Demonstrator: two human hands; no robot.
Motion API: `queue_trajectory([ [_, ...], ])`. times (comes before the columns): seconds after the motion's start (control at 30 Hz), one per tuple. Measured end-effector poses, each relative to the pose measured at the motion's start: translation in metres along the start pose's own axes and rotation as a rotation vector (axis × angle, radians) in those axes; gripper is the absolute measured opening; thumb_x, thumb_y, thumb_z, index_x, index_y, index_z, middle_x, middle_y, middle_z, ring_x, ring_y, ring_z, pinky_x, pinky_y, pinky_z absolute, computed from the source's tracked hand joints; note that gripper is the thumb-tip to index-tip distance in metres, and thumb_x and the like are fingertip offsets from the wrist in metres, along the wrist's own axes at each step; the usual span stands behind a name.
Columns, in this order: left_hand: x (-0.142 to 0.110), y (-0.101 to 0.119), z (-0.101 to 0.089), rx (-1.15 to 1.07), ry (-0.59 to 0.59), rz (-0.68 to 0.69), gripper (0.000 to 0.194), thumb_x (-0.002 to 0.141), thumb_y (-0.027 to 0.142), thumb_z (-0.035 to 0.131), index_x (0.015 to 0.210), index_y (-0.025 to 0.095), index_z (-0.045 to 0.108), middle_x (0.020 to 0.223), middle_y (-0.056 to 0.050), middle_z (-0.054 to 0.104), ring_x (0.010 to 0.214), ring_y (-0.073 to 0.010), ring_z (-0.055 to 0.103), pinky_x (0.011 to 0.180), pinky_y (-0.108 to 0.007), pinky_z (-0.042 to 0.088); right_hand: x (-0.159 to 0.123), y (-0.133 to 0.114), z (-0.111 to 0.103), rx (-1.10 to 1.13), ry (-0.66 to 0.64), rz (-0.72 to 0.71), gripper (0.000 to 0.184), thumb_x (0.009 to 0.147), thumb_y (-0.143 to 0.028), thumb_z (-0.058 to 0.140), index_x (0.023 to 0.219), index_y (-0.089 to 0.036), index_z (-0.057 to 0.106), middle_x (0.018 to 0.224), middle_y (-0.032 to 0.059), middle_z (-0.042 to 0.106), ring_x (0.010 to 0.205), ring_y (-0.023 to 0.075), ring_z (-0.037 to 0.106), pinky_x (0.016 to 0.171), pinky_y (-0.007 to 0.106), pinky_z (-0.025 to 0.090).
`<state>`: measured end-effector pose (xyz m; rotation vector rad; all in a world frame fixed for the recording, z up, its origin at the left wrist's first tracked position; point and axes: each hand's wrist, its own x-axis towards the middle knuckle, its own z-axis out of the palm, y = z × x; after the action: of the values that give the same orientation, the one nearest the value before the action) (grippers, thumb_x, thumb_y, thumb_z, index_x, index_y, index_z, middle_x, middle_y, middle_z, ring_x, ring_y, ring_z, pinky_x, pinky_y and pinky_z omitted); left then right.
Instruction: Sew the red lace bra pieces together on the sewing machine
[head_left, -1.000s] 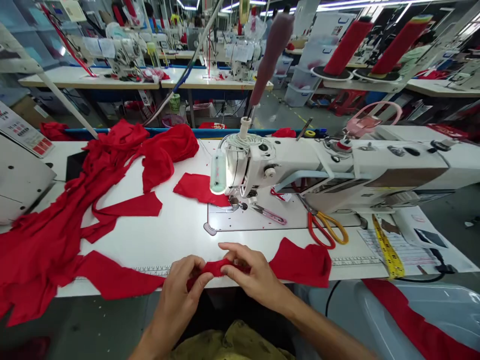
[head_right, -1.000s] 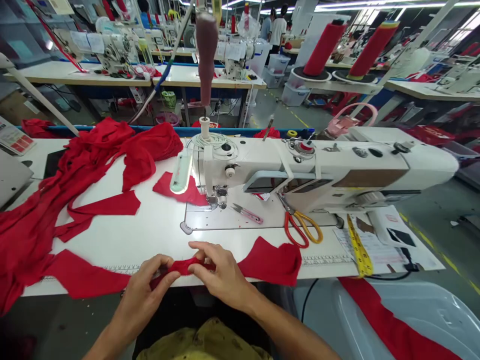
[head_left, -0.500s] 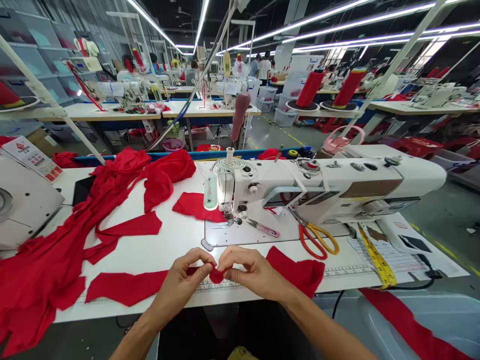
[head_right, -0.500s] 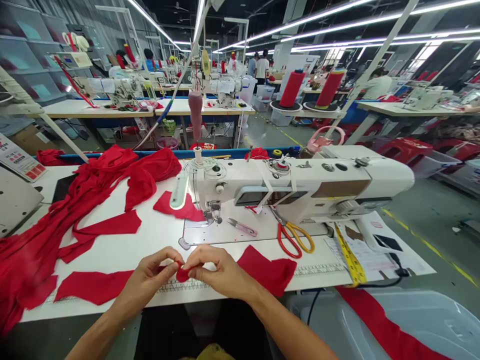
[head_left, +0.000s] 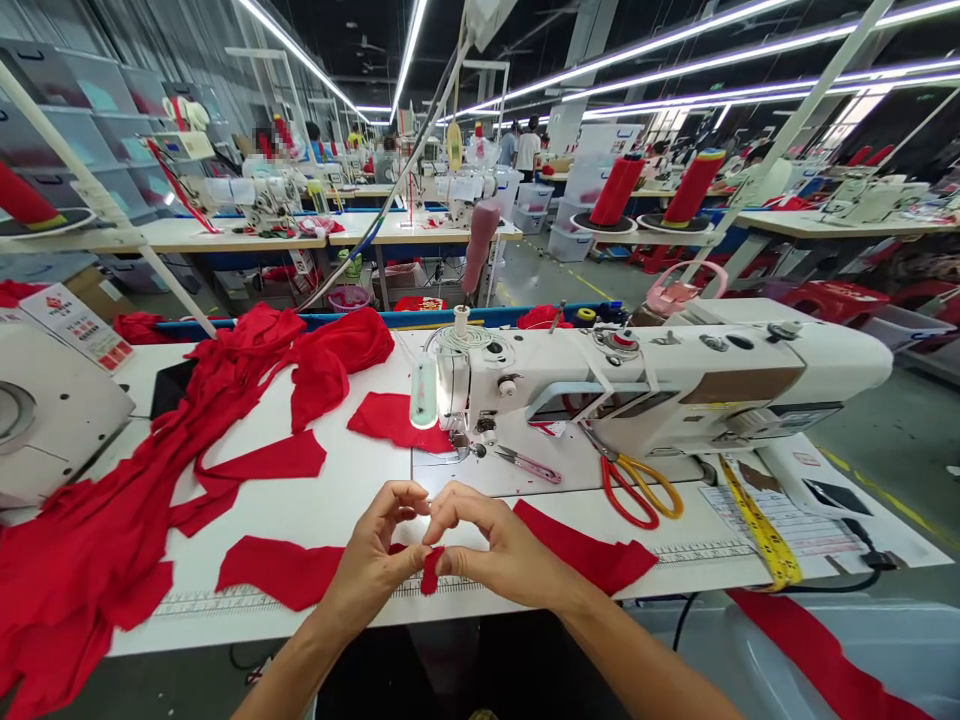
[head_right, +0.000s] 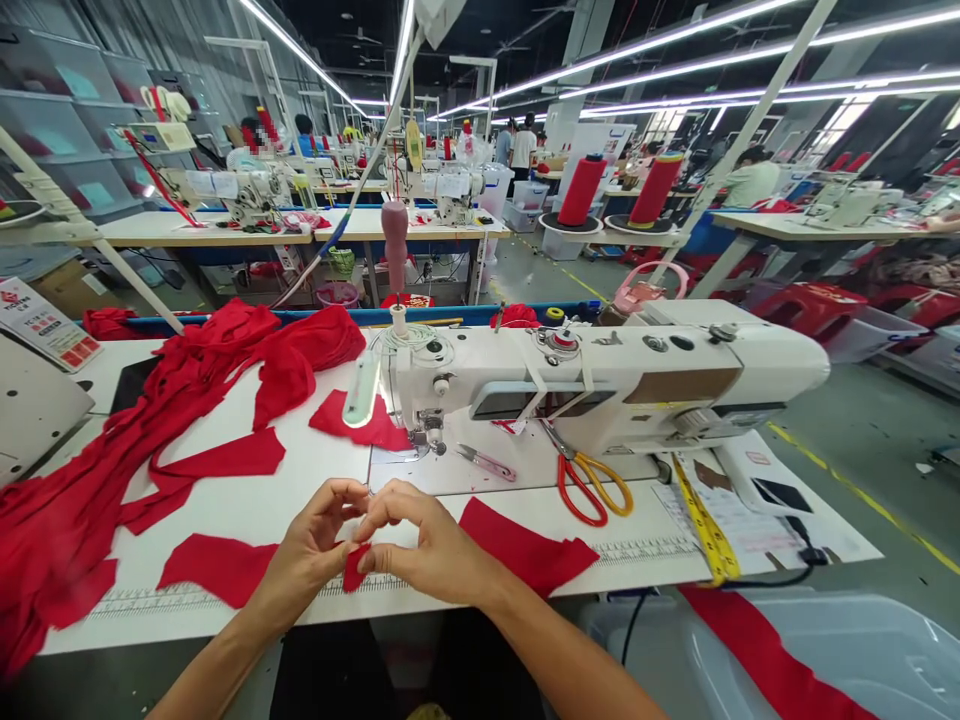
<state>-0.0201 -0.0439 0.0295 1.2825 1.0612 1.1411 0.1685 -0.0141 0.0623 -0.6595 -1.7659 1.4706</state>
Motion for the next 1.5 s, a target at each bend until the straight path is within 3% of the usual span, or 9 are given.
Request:
queue_trajectory([
  [0.17,-0.015,0.021,-0.005,0.152,0.004,-0.116,0.029,0.091,0.049,0.059,0.098,0.022,0.066,0.098,-0.006,0.063,0.092,-0.0208,0.058,0.082,-0.030,0.049,0.001,0.002,0.003,-0.252,-0.018,0.055,0.011,0.093,-0.029,0.060,0.084,-0.023,0.056,0.088,0.0006,0.062,0.086,0.0172,0.055,0.080,0.031,0.045],
  [0.27,-0.024,0.031,-0.004,0.145,-0.021,-0.183,0.030,0.088,0.049,0.063,0.094,0.021,0.068,0.091,-0.005,0.065,0.086,-0.0201,0.058,0.077,-0.028,0.049,0.004,0.004,0.009,-0.362,0.015,0.050,0.011,0.091,-0.023,0.059,0.081,-0.022,0.055,0.082,-0.0009,0.061,0.084,0.0170,0.054,0.079,0.031,0.042],
  [0.4,-0.027,0.029,-0.001,0.022,0.078,-0.223,0.031,0.085,0.050,0.067,0.081,0.019,0.067,0.077,-0.001,0.061,0.075,-0.0161,0.055,0.070,-0.025,0.047,0.009,0.008,0.014,-0.250,0.016,0.074,0.005,0.089,-0.023,0.063,0.086,-0.022,0.060,0.082,-0.0020,0.061,0.082,0.0154,0.056,0.079,0.029,0.043],
  [0.53,-0.027,0.023,-0.001,-0.047,0.127,-0.265,0.031,0.087,0.049,0.066,0.082,0.018,0.067,0.080,-0.001,0.062,0.078,-0.0150,0.055,0.073,-0.024,0.046,0.008,0.014,0.015,-0.170,0.024,0.159,0.015,0.088,-0.031,0.067,0.099,-0.022,0.065,0.084,-0.0012,0.063,0.084,0.0163,0.059,0.076,0.028,0.044],
  [0.77,-0.026,0.023,0.004,-0.062,0.193,-0.272,0.030,0.082,0.049,0.070,0.085,0.019,0.069,0.082,-0.001,0.066,0.079,-0.0155,0.058,0.074,-0.024,0.047,0.003,0.015,0.021,-0.286,0.095,0.114,0.010,0.086,-0.023,0.066,0.096,-0.023,0.063,0.081,-0.0017,0.065,0.084,0.0168,0.060,0.077,0.029,0.044],
  [0.93,-0.025,0.014,0.006,-0.104,0.303,-0.272,0.033,0.079,0.049,0.074,0.084,0.017,0.069,0.079,-0.001,0.064,0.075,-0.0144,0.058,0.072,-0.024,0.048,-0.003,0.017,0.026,-0.358,0.185,0.090,0.010,0.089,-0.028,0.065,0.097,-0.023,0.061,0.090,0.0004,0.065,0.083,0.0163,0.060,0.075,0.028,0.046],
  [1.07,-0.026,0.006,0.007,-0.158,0.373,-0.264,0.034,0.076,0.049,0.077,0.085,0.016,0.070,0.081,-0.002,0.064,0.077,-0.0150,0.058,0.074,-0.024,0.049,-0.011,0.021,0.030,-0.423,0.204,0.081,0.010,0.094,-0.028,0.060,0.103,-0.024,0.060,0.084,0.0000,0.065,0.080,0.0173,0.060,0.073,0.029,0.045],
  [1.33,-0.028,0.003,0.012,-0.166,0.413,-0.216,0.030,0.078,0.045,0.077,0.081,0.016,0.068,0.075,0.000,0.063,0.072,-0.0122,0.055,0.069,-0.021,0.047,-0.010,0.019,0.033,-0.328,0.165,0.177,0.005,0.091,-0.024,0.063,0.095,-0.024,0.060,0.080,-0.0025,0.063,0.077,0.0152,0.057,0.069,0.026,0.042],
  [1.5,-0.029,0.006,0.017,-0.085,0.379,-0.182,0.029,0.078,0.045,0.076,0.079,0.017,0.070,0.077,-0.002,0.068,0.076,-0.0158,0.061,0.073,-0.024,0.050,-0.004,0.015,0.030,-0.204,0.161,0.152,0.010,0.093,-0.032,0.060,0.093,-0.022,0.064,0.092,0.0015,0.063,0.088,0.0171,0.057,0.071,0.026,0.044],
])
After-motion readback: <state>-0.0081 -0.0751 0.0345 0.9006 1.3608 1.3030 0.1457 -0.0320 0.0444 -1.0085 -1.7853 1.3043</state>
